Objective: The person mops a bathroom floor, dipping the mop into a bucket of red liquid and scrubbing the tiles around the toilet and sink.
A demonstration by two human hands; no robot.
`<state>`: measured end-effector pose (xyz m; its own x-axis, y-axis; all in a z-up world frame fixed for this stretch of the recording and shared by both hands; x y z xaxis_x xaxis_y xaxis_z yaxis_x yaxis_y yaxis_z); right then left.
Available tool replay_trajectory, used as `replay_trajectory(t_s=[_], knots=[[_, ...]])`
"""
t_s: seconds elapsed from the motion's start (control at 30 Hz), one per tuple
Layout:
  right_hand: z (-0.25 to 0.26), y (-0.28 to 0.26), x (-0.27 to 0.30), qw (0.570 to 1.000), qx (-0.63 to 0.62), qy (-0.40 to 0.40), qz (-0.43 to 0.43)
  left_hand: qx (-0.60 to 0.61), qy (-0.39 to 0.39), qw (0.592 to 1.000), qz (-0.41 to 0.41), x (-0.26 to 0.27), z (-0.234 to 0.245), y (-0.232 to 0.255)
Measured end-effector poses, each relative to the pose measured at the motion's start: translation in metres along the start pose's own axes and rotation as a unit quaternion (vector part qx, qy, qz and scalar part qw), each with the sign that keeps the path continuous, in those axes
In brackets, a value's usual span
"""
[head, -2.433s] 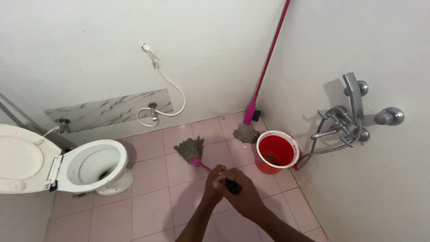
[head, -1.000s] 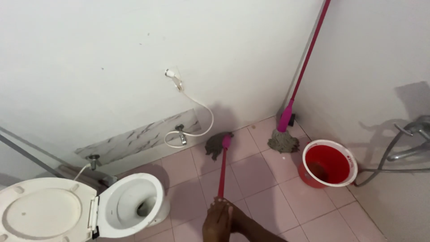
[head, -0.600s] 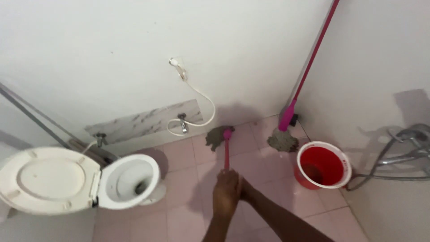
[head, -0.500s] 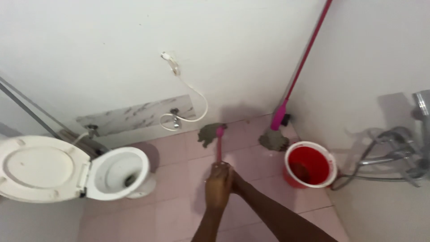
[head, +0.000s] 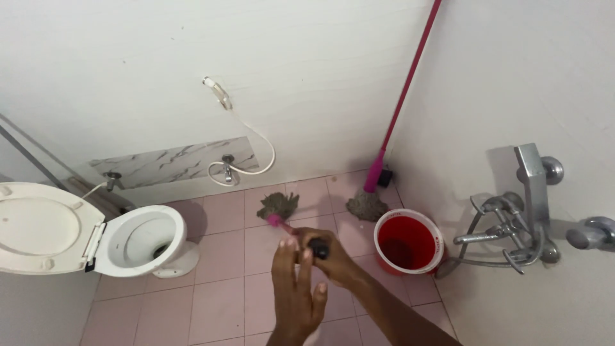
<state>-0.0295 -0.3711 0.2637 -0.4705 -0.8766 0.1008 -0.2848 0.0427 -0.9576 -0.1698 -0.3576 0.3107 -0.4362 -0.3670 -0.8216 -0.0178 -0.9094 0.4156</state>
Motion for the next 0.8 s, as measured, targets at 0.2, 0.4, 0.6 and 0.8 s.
replay_trajectory(t_s=[0.2, 0.4, 0.6, 0.8], knots=[[0.017, 0.008, 0.044, 0.999, -0.001, -0.048, 0.025, 0.02, -0.072, 0.976, 0.203, 0.087, -0.067, -0.059], [0.021, -0.065, 0.084, 0.972, 0.206, -0.047, 0.099, 0.161, -0.232, 0.922, 0.266, 0.056, -0.109, -0.082], [0.073, -0.079, 0.115, 0.9, 0.418, 0.054, -0.109, 0.158, -0.359, 0.895, 0.212, 0.075, -0.155, -0.077], [0.077, -0.055, 0.099, 0.772, 0.558, 0.021, -0.304, 0.11, -0.494, 0.843, 0.181, 0.071, -0.168, -0.081]])
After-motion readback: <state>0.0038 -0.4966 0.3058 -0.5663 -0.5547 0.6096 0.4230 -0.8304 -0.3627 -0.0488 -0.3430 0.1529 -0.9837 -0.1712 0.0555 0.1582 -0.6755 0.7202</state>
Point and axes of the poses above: each hand's wrist, its own x-axis away from the middle knuckle, its own z-axis out of the back of the hand, y = z × x, the point moved 4 cm from there along -x, towards the middle knuckle, and after that the axes turned 7 degrees about y, right-handed, at the moved point
